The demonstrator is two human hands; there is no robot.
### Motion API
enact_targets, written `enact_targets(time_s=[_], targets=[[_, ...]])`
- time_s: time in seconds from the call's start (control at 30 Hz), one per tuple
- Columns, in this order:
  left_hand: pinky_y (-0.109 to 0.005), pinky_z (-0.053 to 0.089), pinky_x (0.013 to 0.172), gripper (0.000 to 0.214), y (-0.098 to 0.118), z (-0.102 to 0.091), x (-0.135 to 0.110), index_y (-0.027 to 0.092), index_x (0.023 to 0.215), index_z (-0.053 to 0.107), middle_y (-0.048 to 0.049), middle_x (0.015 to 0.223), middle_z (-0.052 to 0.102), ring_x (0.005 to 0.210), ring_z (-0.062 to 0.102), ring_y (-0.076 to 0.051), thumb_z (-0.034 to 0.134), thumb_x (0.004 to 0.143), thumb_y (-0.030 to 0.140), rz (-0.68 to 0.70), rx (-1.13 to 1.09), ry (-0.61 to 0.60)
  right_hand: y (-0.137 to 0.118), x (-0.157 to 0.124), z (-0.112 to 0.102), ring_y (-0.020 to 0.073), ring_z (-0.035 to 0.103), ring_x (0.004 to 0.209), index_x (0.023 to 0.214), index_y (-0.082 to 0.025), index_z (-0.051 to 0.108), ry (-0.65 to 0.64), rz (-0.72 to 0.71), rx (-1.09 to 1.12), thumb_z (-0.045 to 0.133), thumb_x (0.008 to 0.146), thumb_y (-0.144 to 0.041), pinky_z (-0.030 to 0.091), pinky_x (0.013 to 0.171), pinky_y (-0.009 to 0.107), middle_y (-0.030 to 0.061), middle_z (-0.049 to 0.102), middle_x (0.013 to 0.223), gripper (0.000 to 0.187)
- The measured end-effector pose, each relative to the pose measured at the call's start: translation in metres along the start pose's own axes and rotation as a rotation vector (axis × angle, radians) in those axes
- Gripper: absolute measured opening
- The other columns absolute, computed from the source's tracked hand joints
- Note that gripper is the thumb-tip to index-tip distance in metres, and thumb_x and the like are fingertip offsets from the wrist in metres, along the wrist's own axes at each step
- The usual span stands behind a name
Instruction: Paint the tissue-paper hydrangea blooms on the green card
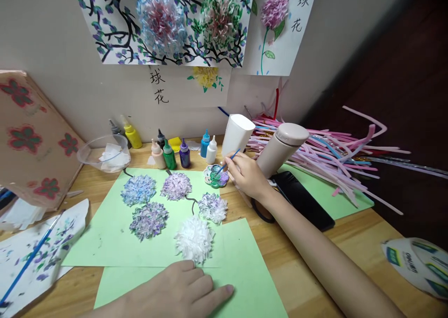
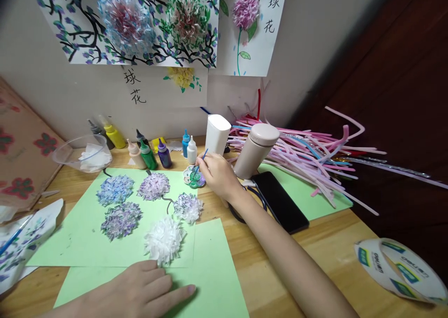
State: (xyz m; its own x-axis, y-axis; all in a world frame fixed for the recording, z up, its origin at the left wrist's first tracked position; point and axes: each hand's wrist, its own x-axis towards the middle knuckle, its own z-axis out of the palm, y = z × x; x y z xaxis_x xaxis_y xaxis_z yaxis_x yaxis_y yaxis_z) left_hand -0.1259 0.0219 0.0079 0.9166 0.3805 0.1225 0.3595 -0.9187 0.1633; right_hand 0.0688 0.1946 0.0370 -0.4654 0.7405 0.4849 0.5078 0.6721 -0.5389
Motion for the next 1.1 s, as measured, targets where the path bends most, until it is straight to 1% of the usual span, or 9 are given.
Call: enact_targets(time_s=[0.07,0.13,0.37,0.47,0.63,0.7,0.87,0.97,1.1], targets=[[-0.03,0.041,0.054,0.037,-0.0003,0.0013,-0.0009,0.008,0.123,0.048,-0.0013,0.076,0.063,0.06,0.056,-0.015,0.054,0.087,0.014,0.002,-0.015,0.029,0.0016,-0.0001,0.0009,0.0183,0.059,0.082,0.077,-0.018,0.056,0.018,0.011,0.001,0.037,0.093,-0.023,0.044,0.077,0.03,0.0062,0.062,0.083,0.026],[-0.03,0.041,0.053,0.034,-0.0003,0.0019,-0.0014,0.008,0.12,0.049,-0.0016,0.076,0.062,0.06,0.055,-0.015,0.054,0.087,0.013,0.001,-0.025,0.055,0.0027,-0.0002,0.0017,0.0181,0.059,0.082,0.077,-0.019,0.056,-0.018,0.001,-0.002,0.037,0.093,-0.023,0.044,0.076,0.03,0.0059,0.062,0.082,0.026],[-0.03,0.041,0.053,0.034,0.0006,0.0032,-0.0019,0.007,0.119,0.05,-0.0019,0.075,0.061,0.06,0.055,-0.015,0.055,0.086,0.014,0.0,-0.022,0.091,0.0026,-0.0006,0.0045,0.0192,0.06,0.082,0.077,-0.019,0.057,-0.038,0.012,-0.052,0.036,0.094,-0.024,0.042,0.078,0.032,0.0057,0.064,0.082,0.027],[-0.03,0.041,0.053,0.034,0.0004,0.0032,-0.0021,0.007,0.119,0.049,-0.0017,0.074,0.061,0.06,0.055,-0.014,0.055,0.086,0.014,0.0,-0.02,0.103,0.0017,-0.0007,0.0053,0.0195,0.059,0.086,0.078,-0.019,0.057,0.005,0.032,-0.032,0.036,0.094,-0.025,0.041,0.08,0.031,0.0066,0.064,0.085,0.027],[-0.03,0.041,0.053,0.037,-0.0001,0.0033,-0.0022,0.006,0.119,0.05,-0.0019,0.076,0.062,0.06,0.054,-0.015,0.058,0.084,0.014,-0.001,-0.024,0.093,0.0017,-0.0011,0.0062,0.0176,0.06,0.079,0.079,-0.019,0.056,-0.033,0.123,0.054,0.035,0.094,-0.025,0.042,0.075,0.029,0.0044,0.064,0.079,0.026],[-0.03,0.041,0.053,0.038,-0.0002,0.0037,-0.0024,0.006,0.12,0.05,-0.002,0.076,0.062,0.06,0.054,-0.015,0.058,0.084,0.014,-0.001,-0.024,0.088,0.0021,-0.0011,0.0058,0.0174,0.06,0.08,0.079,-0.02,0.055,-0.002,0.141,0.07,0.036,0.094,-0.025,0.042,0.075,0.028,0.0042,0.064,0.08,0.026],[-0.03,0.039,0.052,0.036,0.0001,0.0034,-0.0019,0.007,0.119,0.05,-0.0021,0.075,0.061,0.059,0.054,-0.014,0.057,0.085,0.014,-0.005,-0.026,0.091,0.0029,-0.0011,0.005,0.0173,0.059,0.079,0.077,-0.02,0.056,-0.044,0.122,0.042,0.036,0.093,-0.025,0.042,0.075,0.029,0.0044,0.063,0.08,0.026],[-0.03,0.04,0.052,0.034,0.0001,0.0028,-0.0015,0.007,0.119,0.05,-0.002,0.075,0.062,0.059,0.054,-0.014,0.054,0.086,0.014,-0.007,-0.026,0.084,0.0025,-0.0015,0.0056,0.0175,0.059,0.083,0.076,-0.019,0.056,-0.002,0.103,0.033,0.036,0.093,-0.025,0.041,0.078,0.029,0.0051,0.063,0.082,0.027],[-0.03,0.04,0.052,0.032,0.0,0.0027,-0.0014,0.006,0.118,0.05,-0.0023,0.075,0.062,0.059,0.054,-0.014,0.053,0.087,0.015,-0.002,-0.027,0.077,0.0012,-0.0021,0.0063,0.0167,0.059,0.078,0.077,-0.019,0.056,-0.035,0.12,0.061,0.036,0.093,-0.025,0.042,0.074,0.028,0.0043,0.062,0.08,0.026]])
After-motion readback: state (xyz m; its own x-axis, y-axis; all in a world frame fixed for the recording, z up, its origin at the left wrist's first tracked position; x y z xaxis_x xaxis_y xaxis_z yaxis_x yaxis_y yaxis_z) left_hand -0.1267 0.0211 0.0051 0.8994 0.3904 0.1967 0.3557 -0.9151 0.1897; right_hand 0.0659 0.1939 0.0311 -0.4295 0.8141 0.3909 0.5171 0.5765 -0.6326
